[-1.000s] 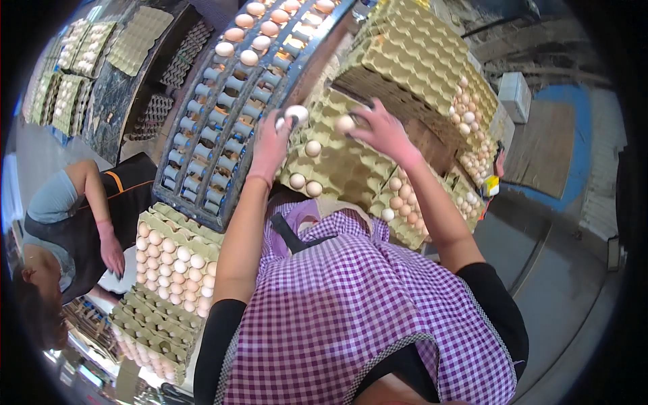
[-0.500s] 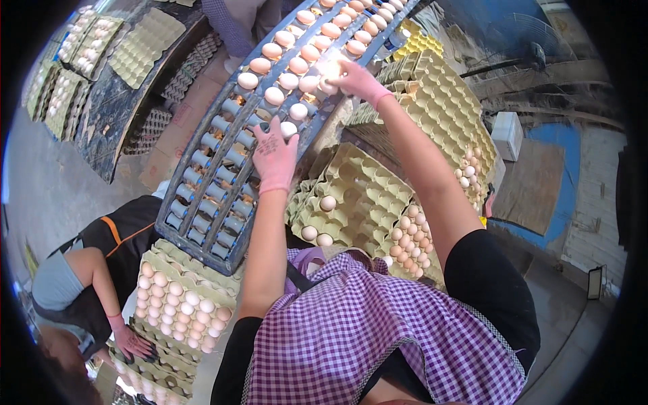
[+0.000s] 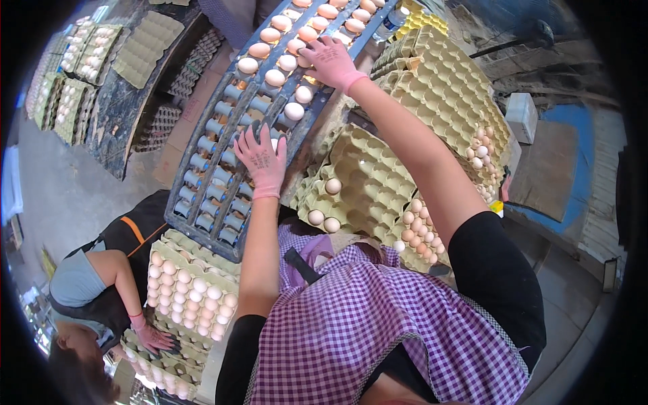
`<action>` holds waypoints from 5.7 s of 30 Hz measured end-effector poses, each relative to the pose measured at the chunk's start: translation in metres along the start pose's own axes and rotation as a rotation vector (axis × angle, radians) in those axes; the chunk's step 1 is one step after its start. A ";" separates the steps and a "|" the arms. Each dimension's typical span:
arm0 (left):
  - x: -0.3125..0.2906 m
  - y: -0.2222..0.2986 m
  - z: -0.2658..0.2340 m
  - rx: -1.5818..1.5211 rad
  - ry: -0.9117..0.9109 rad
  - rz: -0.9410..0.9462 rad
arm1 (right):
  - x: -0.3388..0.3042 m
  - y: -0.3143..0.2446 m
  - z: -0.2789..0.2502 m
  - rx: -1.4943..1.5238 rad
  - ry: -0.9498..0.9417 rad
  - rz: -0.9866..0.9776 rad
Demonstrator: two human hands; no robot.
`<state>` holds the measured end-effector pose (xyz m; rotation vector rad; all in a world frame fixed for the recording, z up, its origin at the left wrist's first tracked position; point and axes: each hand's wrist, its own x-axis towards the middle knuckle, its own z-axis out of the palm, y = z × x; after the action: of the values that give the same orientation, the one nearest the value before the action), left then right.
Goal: The person sorts and packs eggs by picking them up and placing them into cardboard egg trays by hand, then stacks the filled trays.
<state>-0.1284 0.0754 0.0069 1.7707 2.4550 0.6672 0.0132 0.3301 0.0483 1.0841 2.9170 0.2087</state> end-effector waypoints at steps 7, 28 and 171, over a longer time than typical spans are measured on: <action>-0.074 -0.013 -0.014 -0.151 0.071 -0.122 | -0.031 0.020 0.028 -0.023 0.324 -0.188; -0.150 0.014 -0.022 -0.507 -0.492 0.328 | -0.338 -0.163 -0.026 1.353 0.438 0.874; -0.092 -0.010 -0.076 -0.209 -0.330 -0.410 | -0.038 -0.038 -0.063 0.356 -0.046 -0.194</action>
<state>-0.1270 -0.0355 0.0527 1.1460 2.3129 0.5198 0.0130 0.2690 0.1044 0.8082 3.0630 -0.3471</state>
